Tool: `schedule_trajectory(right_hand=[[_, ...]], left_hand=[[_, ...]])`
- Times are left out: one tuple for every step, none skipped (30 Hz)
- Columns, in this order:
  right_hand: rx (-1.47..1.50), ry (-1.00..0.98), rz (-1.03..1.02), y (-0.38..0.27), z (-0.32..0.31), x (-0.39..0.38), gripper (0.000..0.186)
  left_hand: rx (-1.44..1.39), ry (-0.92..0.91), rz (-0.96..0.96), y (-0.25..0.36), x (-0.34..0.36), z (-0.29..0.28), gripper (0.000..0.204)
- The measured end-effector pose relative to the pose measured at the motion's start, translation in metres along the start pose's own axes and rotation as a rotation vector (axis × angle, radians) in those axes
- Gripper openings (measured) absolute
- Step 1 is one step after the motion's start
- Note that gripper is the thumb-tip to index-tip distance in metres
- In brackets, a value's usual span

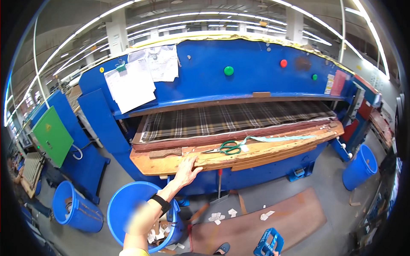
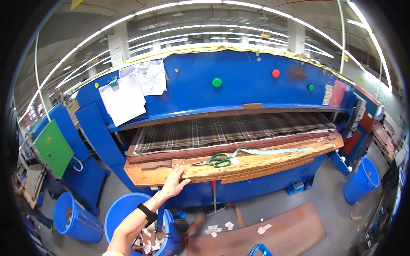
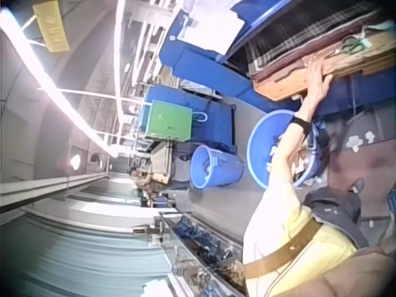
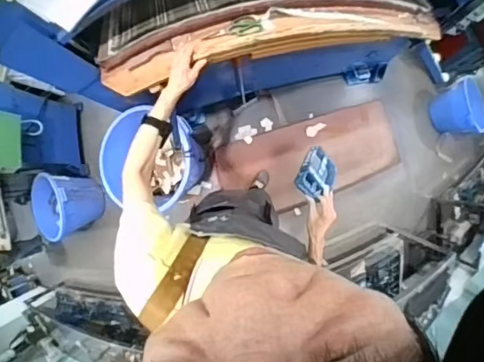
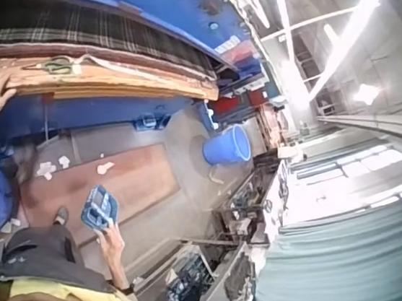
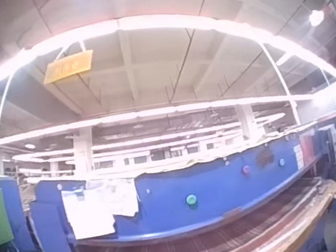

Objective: The person uses a blue plastic template to mark a plaid fabric roll with a white marker. They write alphanumeric codes on the template and then place a small fabric swatch inside it for comparison. The person also uses scissors to trim the fabric edge.

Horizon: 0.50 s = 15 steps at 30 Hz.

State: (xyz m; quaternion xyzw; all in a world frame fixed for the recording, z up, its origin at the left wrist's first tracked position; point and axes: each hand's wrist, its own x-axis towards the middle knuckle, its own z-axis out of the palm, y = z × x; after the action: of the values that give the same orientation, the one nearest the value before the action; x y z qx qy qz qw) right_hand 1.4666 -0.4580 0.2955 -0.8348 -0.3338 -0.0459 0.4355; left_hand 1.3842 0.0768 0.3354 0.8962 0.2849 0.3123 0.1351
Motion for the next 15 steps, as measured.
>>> schedule_trajectory(right_hand=[[0.023, -0.008, -0.027, 0.005, -0.003, 0.018, 0.025], [0.008, -0.022, -0.018, 0.006, -0.007, 0.036, 0.025], [0.013, -0.030, -0.016, 0.009, -0.006, 0.049, 0.025], [0.009, -0.030, -0.021, 0.015, -0.006, 0.062, 0.025], [0.015, -0.008, -0.082, 0.020, -0.004, 0.074, 0.023], [0.014, -0.002, -0.118, 0.021, -0.003, 0.084, 0.022], [0.028, -0.001, -0.135, 0.015, -0.003, 0.097, 0.022], [0.043, 0.001, -0.152, 0.009, -0.002, 0.107, 0.022], [0.057, -0.004, -0.169, 0.006, 0.000, 0.116, 0.022], [0.068, -0.007, -0.186, 0.004, 0.003, 0.124, 0.022], [0.080, -0.011, -0.202, 0.001, 0.007, 0.132, 0.022], [0.103, -0.022, -0.209, -0.005, 0.011, 0.141, 0.022], [0.120, -0.038, -0.211, -0.014, 0.013, 0.148, 0.022], [0.139, -0.055, -0.213, -0.022, 0.017, 0.155, 0.022], [0.130, -0.058, -0.256, -0.028, 0.023, 0.163, 0.022]], left_hand=[[0.004, 0.008, -0.020, 0.006, 0.000, 0.003, 0.064], [0.020, 0.001, -0.051, 0.009, 0.000, 0.005, 0.064], [0.037, -0.007, -0.080, 0.010, 0.000, 0.007, 0.064], [0.043, -0.006, -0.107, 0.012, 0.001, 0.010, 0.064], [0.082, 0.008, -0.124, 0.014, 0.000, 0.011, 0.065], [0.082, 0.008, -0.137, 0.015, -0.001, 0.012, 0.065], [0.082, 0.009, -0.149, 0.017, -0.001, 0.011, 0.065], [0.083, 0.009, -0.160, 0.019, -0.002, 0.009, 0.066], [0.077, -0.006, -0.188, 0.022, -0.002, 0.008, 0.066], [0.078, -0.009, -0.198, 0.025, -0.002, 0.008, 0.066], [0.081, -0.012, -0.207, 0.028, -0.003, 0.006, 0.066], [0.084, -0.015, -0.216, 0.031, -0.003, 0.004, 0.065], [0.091, -0.015, -0.218, 0.034, -0.005, 0.003, 0.065], [0.085, -0.033, -0.242, 0.037, -0.005, 0.000, 0.065], [0.089, -0.019, -0.230, 0.038, -0.006, -0.001, 0.065]])
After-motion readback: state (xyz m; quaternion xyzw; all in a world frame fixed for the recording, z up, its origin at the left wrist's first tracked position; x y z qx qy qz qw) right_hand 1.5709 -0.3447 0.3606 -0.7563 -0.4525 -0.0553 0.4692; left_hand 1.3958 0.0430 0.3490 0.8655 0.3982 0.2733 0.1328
